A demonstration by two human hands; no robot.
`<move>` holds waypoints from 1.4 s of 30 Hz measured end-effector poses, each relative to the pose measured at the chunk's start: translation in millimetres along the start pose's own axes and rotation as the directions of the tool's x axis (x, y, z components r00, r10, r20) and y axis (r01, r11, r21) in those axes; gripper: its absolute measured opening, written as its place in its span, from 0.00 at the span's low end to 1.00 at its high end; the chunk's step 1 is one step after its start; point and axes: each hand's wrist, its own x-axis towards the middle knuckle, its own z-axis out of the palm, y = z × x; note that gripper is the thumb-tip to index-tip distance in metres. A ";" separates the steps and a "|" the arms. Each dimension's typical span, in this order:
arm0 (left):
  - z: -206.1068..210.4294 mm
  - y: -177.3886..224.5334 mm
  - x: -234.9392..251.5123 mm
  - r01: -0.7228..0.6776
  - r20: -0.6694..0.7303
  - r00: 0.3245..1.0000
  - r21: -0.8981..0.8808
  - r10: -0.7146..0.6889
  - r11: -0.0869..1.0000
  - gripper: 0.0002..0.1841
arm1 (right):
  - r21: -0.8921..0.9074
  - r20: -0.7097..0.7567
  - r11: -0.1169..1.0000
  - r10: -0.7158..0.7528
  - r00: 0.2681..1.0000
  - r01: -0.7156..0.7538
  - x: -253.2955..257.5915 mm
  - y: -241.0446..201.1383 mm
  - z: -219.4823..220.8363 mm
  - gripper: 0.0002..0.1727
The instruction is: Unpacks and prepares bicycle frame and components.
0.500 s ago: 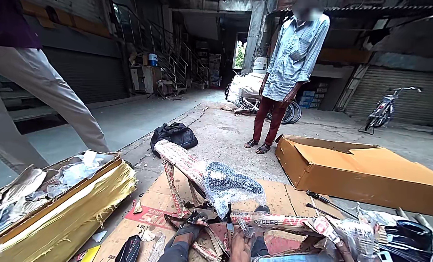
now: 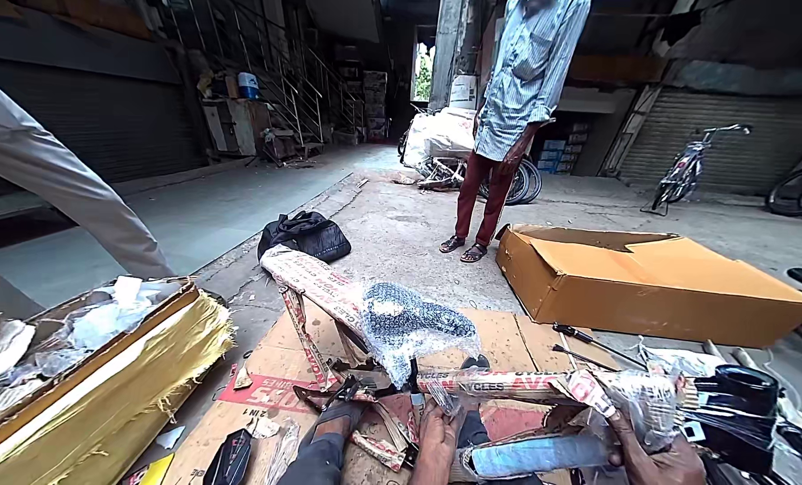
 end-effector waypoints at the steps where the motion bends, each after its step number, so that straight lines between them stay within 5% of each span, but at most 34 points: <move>1: -1.6 -1.9 2.7 -0.021 -0.004 1.000 0.007 0.021 1.000 0.16 | -0.001 0.003 1.000 -0.001 1.000 0.001 -0.3 -0.8 -0.7 0.25; 8: 5.9 10.1 -17.5 -0.035 0.008 0.999 0.068 0.035 0.997 0.14 | -0.013 -0.013 1.000 -0.013 1.000 0.013 2.3 2.9 0.1 0.27; 15: 54.9 63.9 -38.9 -0.226 0.185 0.966 0.265 0.181 0.937 0.07 | -0.023 -0.012 0.999 -0.028 1.000 0.027 0.8 0.7 -0.6 0.27; 18: 62.7 75.3 -34.7 -0.215 0.260 0.959 0.420 0.111 0.882 0.13 | -0.021 -0.028 0.999 -0.030 0.999 0.030 -1.0 3.1 -0.6 0.27; 23: 31.4 29.6 -37.1 -0.309 0.063 0.947 0.462 0.316 0.831 0.11 | -0.032 -0.058 0.998 -0.054 0.997 0.053 4.6 0.3 2.8 0.27; 26: 11.0 8.6 -36.1 -0.094 -0.035 0.992 0.422 0.120 0.902 0.19 | -0.033 -0.053 0.998 -0.052 0.997 0.050 0.9 -0.8 2.7 0.28; 28: 11.6 2.7 -30.0 -0.009 -0.023 1.000 0.379 0.019 0.926 0.24 | -0.044 -0.036 0.998 -0.038 0.999 0.036 -1.1 -2.3 0.7 0.28; 35: 27.9 -11.0 -22.3 0.030 0.012 0.999 0.259 -0.034 0.966 0.15 | -0.023 -0.003 1.000 -0.020 1.000 0.020 1.3 -2.2 0.8 0.28; 42: 23.9 -6.4 -37.6 -0.126 0.099 0.991 0.486 0.088 0.865 0.13 | -0.002 -0.011 0.996 -0.092 0.996 0.092 5.9 6.7 3.4 0.27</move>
